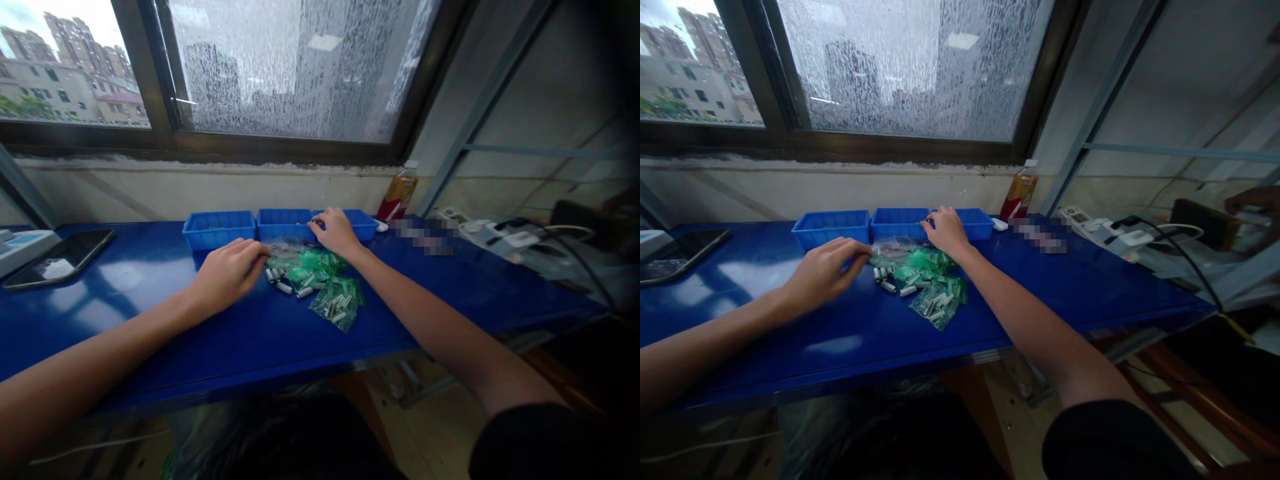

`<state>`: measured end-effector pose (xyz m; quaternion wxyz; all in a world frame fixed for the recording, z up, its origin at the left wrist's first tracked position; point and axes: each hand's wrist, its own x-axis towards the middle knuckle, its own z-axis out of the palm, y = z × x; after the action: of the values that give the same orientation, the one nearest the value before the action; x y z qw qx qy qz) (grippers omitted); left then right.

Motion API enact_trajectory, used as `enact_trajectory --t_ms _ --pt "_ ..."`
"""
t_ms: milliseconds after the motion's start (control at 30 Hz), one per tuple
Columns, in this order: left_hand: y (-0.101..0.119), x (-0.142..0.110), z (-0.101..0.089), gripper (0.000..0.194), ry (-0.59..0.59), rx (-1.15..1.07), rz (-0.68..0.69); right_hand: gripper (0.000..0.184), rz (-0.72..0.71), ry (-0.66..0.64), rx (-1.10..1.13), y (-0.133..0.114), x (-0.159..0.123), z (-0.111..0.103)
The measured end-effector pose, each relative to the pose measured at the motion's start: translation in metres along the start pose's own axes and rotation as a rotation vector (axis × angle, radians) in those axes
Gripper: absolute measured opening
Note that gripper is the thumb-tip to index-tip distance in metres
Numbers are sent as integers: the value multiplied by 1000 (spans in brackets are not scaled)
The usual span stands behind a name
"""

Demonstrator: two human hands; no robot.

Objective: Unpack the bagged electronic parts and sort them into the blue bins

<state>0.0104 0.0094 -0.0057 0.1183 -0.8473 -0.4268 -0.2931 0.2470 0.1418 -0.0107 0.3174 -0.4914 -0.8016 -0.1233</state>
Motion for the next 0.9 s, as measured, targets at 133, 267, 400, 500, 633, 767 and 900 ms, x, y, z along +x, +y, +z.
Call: enact_trajectory --t_ms 133,267,400,500,633,767,900 --pt "-10 2 -6 17 97 -269 -349 34 -25 57 31 -15 -4 -10" --pt "-14 3 -6 16 127 -501 -555 27 -157 37 222 -58 -17 -33" --pt "-11 3 -1 14 142 -680 -538 31 -83 -207 593 -96 -31 -42" --pt "-9 1 1 11 157 -747 -450 32 -4 -356 895 -101 -33 -38" --pt "-6 -2 -5 4 202 -550 -159 26 96 -328 1178 -96 -30 -37" --pt "0 -4 -10 13 172 -423 -43 39 106 -176 1178 -98 -29 -38" --pt "1 -3 -7 24 167 -582 -236 34 74 -97 1031 -100 -30 -35"
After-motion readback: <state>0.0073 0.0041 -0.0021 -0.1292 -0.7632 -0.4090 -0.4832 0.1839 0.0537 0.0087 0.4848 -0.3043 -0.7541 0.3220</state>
